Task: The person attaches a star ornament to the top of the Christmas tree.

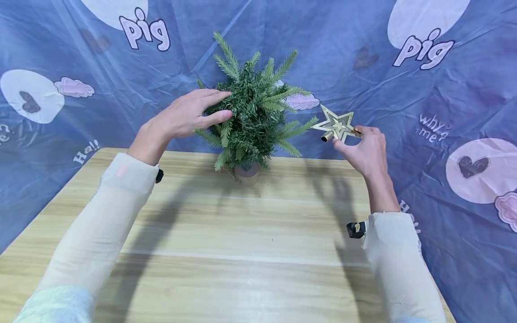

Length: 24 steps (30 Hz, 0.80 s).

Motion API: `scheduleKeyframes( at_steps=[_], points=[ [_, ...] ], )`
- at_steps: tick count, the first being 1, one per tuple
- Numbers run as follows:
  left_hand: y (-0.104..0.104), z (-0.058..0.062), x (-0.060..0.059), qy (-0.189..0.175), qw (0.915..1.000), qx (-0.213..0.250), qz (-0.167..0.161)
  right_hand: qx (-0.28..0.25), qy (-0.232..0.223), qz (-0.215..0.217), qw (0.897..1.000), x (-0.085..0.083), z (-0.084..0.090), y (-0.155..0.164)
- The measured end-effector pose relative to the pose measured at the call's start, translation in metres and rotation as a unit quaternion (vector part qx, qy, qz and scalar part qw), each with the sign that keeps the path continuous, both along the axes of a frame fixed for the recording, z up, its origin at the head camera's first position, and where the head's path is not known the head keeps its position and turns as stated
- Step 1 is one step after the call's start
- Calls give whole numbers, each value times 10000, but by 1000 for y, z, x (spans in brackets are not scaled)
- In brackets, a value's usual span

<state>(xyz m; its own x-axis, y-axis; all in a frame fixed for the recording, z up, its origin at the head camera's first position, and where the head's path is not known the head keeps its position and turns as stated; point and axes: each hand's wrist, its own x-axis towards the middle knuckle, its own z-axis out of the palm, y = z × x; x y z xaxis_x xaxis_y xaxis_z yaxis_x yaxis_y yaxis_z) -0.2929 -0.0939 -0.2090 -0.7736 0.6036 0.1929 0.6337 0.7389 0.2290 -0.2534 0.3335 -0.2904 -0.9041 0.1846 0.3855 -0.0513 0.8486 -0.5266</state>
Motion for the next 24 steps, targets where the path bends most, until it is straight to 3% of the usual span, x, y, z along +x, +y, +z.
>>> scheduleKeyframes(
  at_steps=[13, 24],
  points=[
    [-1, 1, 2, -38, 10000, -67, -4, 72, 45, -25, 10000, -6, 28, -5],
    [-1, 0, 1, -10, 10000, -91, -30, 99, 89, 34, 9999, -9, 42, -11]
  ],
)
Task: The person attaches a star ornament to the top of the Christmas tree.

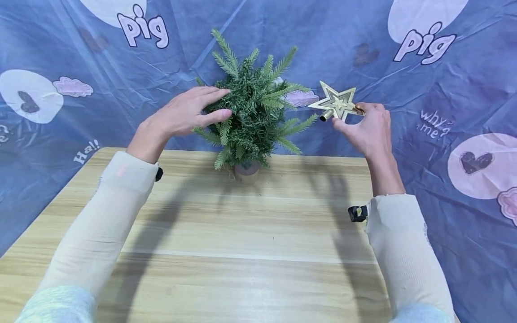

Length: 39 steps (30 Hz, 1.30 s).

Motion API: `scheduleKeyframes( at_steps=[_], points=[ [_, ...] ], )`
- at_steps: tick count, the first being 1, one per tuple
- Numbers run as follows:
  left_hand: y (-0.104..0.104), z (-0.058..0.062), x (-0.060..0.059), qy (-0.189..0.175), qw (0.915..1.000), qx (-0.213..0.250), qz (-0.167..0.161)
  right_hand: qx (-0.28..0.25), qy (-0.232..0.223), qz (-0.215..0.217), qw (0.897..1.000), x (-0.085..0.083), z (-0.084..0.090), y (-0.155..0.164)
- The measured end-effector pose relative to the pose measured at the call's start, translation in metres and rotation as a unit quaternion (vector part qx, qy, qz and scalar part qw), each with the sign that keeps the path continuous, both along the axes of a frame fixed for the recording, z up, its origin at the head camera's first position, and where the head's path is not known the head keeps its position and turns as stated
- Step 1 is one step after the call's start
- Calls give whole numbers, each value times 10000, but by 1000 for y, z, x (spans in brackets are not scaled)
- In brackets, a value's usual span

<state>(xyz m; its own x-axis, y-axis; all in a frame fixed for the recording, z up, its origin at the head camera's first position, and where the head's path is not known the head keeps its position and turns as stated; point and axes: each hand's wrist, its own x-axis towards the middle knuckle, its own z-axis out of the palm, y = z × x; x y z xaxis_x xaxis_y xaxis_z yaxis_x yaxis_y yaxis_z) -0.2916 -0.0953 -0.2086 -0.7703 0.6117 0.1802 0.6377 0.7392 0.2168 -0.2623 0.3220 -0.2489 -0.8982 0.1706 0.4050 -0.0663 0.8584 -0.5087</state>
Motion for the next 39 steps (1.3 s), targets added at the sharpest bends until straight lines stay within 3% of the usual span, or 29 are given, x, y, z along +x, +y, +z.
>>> scheduleKeyframes(
  at_steps=[39],
  points=[
    [0, -4, -2, 203, 9997, 83, -64, -109, 315, -65, 9994, -14, 39, -21]
  ],
)
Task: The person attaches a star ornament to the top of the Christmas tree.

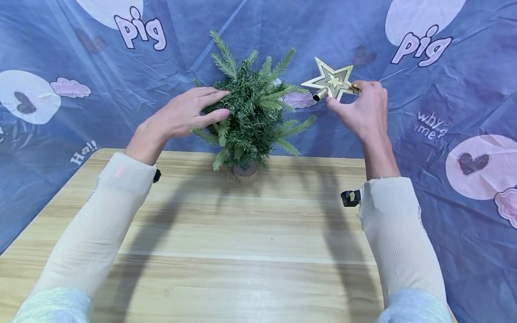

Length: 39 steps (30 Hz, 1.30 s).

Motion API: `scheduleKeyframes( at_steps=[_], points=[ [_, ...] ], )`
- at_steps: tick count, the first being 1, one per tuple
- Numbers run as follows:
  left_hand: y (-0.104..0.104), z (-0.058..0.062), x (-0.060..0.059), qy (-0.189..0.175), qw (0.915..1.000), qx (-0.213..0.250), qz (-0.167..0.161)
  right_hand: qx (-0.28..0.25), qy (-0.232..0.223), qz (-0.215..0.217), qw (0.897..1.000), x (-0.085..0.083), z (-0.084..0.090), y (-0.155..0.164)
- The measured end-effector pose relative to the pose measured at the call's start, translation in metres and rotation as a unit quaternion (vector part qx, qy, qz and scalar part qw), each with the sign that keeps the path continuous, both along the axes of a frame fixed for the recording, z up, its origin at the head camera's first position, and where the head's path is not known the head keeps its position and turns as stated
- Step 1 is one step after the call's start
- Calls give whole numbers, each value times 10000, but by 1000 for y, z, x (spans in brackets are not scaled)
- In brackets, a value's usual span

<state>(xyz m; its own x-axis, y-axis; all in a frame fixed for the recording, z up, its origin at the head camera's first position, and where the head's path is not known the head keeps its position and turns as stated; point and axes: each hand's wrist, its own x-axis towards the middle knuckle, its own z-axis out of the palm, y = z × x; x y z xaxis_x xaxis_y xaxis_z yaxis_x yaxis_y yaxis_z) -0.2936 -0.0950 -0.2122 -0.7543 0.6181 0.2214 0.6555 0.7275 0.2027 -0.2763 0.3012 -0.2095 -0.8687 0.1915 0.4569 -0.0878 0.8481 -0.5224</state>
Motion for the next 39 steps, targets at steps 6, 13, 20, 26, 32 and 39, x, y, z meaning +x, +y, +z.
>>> scheduleKeyframes(
  at_steps=[6, 13, 20, 26, 32, 39],
  points=[
    [0, 0, 1, -19, 10000, 2, 26, -4, -26, 2, 10000, -2, 3, -6],
    [1, 1, 2, -11, 10000, 1, 34, -97, 123, -20, 9999, -3, 8, -11],
    [1, 3, 2, -55, 10000, -38, 52, -218, 28, -166, 9996, -2, 13, -14],
    [1, 3, 2, -107, 9998, -104, 115, -272, -65, -177, 9995, -2, 19, -22],
    [0, 2, 2, -92, 9998, -126, 131, -304, -120, -185, 9993, -4, 25, -33],
    [-1, 3, 2, -60, 9999, -108, 112, -162, -144, -163, 9996, -6, 30, -48]
  ],
)
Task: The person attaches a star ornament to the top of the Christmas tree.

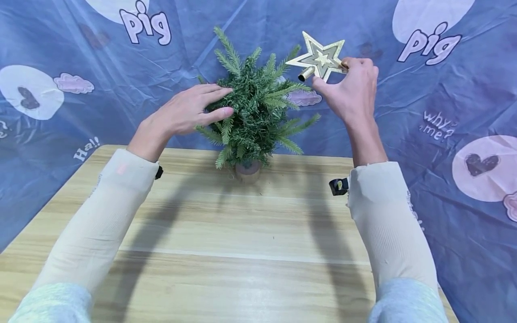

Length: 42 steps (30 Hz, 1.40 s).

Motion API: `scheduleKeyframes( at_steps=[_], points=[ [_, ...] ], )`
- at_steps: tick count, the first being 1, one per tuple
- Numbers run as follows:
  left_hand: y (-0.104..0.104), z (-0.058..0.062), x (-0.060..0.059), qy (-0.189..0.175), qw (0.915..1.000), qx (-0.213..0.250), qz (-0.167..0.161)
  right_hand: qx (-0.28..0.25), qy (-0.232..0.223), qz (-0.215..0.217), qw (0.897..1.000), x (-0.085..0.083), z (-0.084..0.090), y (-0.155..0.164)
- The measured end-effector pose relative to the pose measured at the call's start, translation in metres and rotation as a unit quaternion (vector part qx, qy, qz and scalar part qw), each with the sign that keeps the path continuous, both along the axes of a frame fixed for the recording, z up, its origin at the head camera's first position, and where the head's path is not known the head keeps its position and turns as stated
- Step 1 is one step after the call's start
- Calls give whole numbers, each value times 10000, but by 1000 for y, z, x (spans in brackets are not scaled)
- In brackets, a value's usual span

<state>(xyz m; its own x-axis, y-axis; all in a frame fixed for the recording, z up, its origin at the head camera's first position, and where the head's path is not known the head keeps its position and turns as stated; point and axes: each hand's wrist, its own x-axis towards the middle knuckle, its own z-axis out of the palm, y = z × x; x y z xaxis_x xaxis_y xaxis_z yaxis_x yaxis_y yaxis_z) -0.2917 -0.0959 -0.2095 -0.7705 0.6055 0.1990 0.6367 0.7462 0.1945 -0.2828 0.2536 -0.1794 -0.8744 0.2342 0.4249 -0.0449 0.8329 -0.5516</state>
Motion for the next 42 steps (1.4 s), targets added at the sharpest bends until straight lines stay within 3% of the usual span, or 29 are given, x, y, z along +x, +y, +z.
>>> scheduleKeyframes(
  at_steps=[15, 30, 42],
  points=[
    [1, 1, -1, 48, 10000, -51, 31, 157, -7, -11, 9999, -7, 8, -19],
    [1, 4, -2, -43, 10000, -79, -2, 378, 417, -81, 9984, -13, 15, -45],
    [-1, 4, -7, 18, 9998, -140, -115, 414, 259, -23, 9988, -19, 18, -64]
  ],
)
